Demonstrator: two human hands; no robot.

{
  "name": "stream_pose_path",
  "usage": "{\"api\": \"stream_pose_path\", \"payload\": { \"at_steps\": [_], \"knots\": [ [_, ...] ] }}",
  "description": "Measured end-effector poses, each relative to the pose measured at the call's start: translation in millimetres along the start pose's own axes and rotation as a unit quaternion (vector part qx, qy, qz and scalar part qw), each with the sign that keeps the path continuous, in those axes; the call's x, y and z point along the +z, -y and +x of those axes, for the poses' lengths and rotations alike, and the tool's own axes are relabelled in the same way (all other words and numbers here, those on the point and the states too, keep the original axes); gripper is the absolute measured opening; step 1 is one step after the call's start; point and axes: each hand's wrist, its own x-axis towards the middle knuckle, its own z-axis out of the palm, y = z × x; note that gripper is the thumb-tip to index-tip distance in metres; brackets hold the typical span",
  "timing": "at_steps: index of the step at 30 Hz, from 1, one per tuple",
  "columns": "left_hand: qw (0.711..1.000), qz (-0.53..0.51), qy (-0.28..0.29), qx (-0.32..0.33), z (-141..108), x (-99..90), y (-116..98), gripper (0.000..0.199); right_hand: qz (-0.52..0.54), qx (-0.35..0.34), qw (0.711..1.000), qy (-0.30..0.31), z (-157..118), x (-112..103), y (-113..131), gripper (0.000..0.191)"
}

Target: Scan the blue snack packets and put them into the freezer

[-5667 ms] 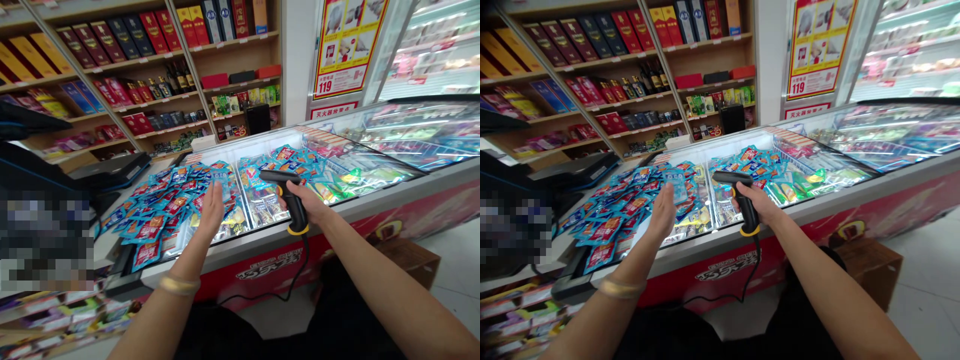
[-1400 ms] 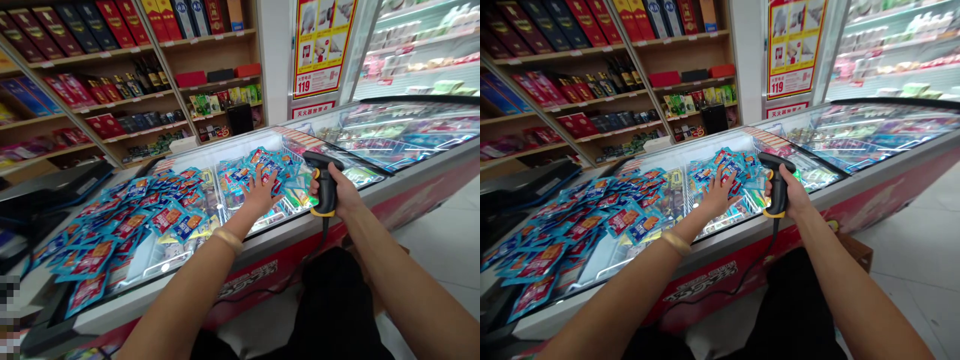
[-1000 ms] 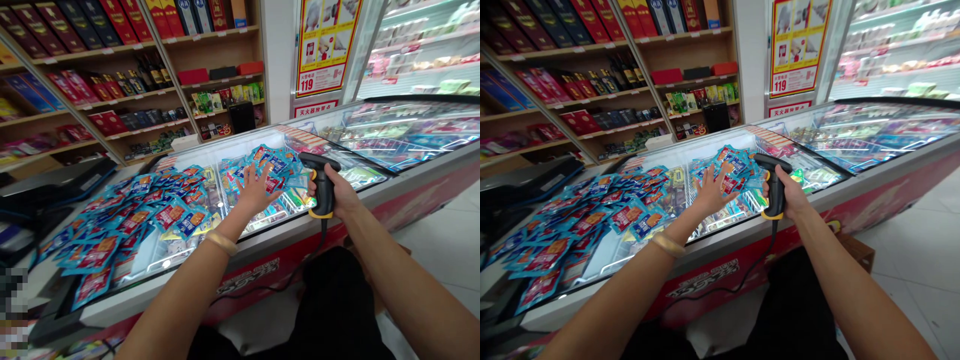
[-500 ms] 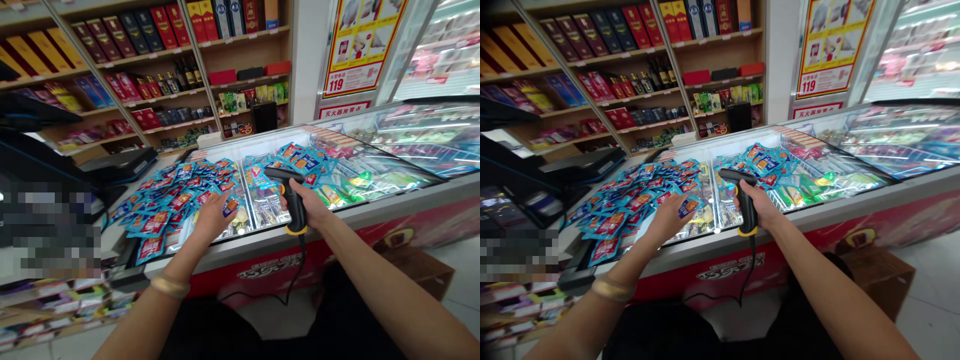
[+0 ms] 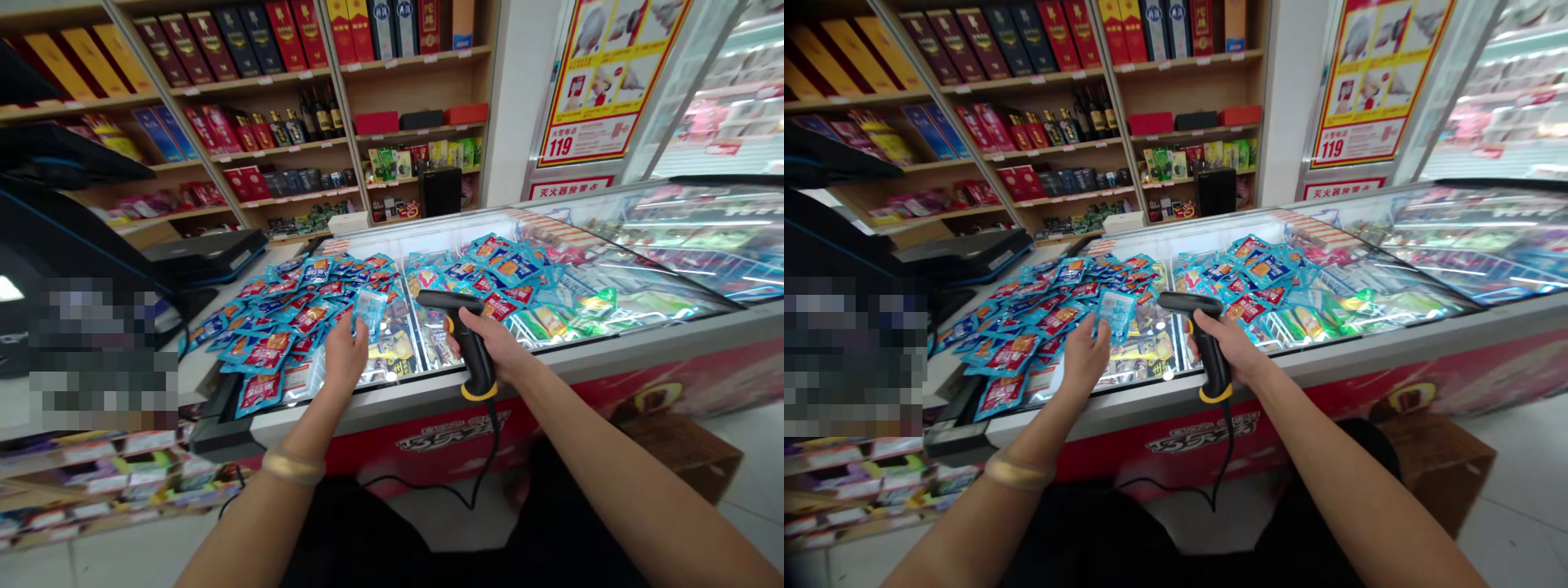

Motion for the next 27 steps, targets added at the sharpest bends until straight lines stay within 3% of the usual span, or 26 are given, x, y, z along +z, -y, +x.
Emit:
{"api": "stream_pose_path", "payload": {
  "at_steps": [5, 19, 27],
  "knots": [
    [0.996, -0.091, 0.025, 0.007, -0.8, -1.2, -3.8, 0.037, -0.029, 0.001, 0.999, 0.024, -2.4, 2.4, -0.3, 0.053],
    [0.993, 0.004, 0.048, 0.109, -8.2, 7.1, -4.8, 0.036, -0.032, 0.018, 0.998, 0.044, -5.5, 5.6, 0.8, 0.054],
    [0.994, 0.01, 0.056, 0.098, -8.9, 5.5, -4.9, 0.036, -0.017, 0.014, 0.999, 0.042, -5.8, 5.7, 0.6, 0.05]
  ]
}}
